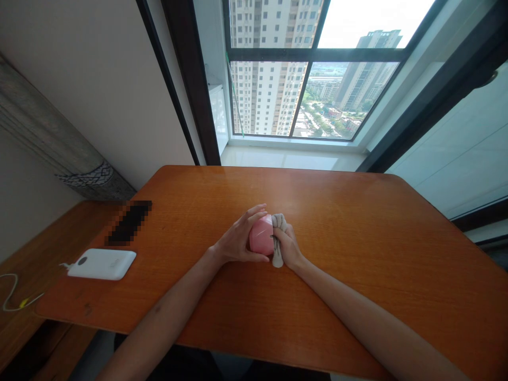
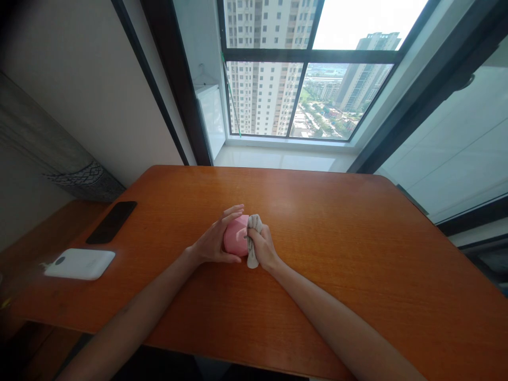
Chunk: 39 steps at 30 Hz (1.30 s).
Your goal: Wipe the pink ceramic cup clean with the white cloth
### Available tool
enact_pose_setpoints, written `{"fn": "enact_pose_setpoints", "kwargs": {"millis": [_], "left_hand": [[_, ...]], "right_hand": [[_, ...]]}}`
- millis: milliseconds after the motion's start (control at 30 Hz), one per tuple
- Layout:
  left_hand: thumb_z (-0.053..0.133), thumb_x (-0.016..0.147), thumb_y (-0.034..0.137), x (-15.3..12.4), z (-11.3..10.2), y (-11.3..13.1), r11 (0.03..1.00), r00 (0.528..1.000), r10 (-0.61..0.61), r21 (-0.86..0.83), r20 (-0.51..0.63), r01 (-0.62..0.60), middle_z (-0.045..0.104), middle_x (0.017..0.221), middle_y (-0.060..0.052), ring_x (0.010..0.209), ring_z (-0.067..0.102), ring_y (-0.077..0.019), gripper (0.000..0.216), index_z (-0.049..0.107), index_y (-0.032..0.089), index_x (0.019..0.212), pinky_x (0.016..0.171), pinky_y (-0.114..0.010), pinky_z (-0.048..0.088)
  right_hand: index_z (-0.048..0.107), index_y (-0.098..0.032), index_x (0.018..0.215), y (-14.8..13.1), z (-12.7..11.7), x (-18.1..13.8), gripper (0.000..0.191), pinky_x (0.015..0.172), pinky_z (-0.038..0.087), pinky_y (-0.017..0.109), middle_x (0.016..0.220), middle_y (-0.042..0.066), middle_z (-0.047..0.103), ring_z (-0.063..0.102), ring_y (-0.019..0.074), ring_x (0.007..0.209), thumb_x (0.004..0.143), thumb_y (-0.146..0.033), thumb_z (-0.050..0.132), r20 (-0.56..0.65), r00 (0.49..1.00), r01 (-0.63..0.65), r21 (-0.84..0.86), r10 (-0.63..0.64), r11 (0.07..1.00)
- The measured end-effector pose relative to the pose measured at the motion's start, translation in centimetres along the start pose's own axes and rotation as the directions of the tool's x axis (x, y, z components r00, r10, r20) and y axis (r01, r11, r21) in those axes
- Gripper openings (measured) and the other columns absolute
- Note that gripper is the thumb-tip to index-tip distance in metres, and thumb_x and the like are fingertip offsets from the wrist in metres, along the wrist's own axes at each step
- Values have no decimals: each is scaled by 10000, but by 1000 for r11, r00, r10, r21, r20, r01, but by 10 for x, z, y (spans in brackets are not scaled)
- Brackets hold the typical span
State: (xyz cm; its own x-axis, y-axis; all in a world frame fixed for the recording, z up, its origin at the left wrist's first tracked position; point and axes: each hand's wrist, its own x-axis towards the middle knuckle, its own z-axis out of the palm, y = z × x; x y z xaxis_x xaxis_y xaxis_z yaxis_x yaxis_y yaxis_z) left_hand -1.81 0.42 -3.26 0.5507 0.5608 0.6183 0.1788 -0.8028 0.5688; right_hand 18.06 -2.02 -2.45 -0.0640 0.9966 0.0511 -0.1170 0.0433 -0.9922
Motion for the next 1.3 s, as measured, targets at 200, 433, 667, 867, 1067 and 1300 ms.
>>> {"fn": "enact_pose_setpoints", "kwargs": {"millis": [200,433,667,867,1067,1300], "left_hand": [[984,694,612,0,-1,-2,959,985,154,229,74,-167,321,1718,-237,1573,420,-442,1279,217,339,1680,1227,-651,466],[933,719,556,5,-4,9,993,999,51,110,-3,-50,565,1494,-194,1370,605,-394,1078,388,253,1598,1136,-558,550],[735,877,708,1,-4,11,932,948,-316,-178,30,316,649,1395,-147,1219,691,-335,867,434,223,1529,1074,-468,567],[812,836,724,1,-2,5,997,998,-55,-52,-41,52,416,1663,-212,1540,461,-424,1033,350,264,1637,1260,-606,428],[926,769,586,3,-4,9,982,993,115,149,28,-118,459,1618,-221,1497,513,-421,1084,356,285,1640,1210,-604,495],[793,893,494,9,-2,21,1000,997,4,-3,-72,-4,613,1402,-169,1312,623,-352,683,522,242,1468,1124,-548,545]], "right_hand": [[607,-198,677,0,2,1,241,546,367,258,639,-28,515,399,120,599,787,-410,644,0,1000,-14,23,14,1000],[541,-210,637,4,-1,-4,306,541,324,262,620,-41,461,365,112,592,826,-414,669,37,999,40,-38,-39,998],[599,-199,665,2,-1,-6,276,547,331,262,628,-34,482,388,120,599,851,-394,655,96,995,47,-78,-40,996],[586,-203,671,2,0,-2,251,578,371,261,656,-35,495,401,123,623,842,-376,645,56,998,36,-41,-34,998],[574,-205,665,3,-1,1,274,578,383,260,666,-35,503,398,125,638,845,-394,655,37,999,31,-21,-31,999],[524,-212,634,2,-1,-4,309,547,330,264,627,-40,451,366,116,606,847,-390,660,63,996,65,-55,-61,996]]}}
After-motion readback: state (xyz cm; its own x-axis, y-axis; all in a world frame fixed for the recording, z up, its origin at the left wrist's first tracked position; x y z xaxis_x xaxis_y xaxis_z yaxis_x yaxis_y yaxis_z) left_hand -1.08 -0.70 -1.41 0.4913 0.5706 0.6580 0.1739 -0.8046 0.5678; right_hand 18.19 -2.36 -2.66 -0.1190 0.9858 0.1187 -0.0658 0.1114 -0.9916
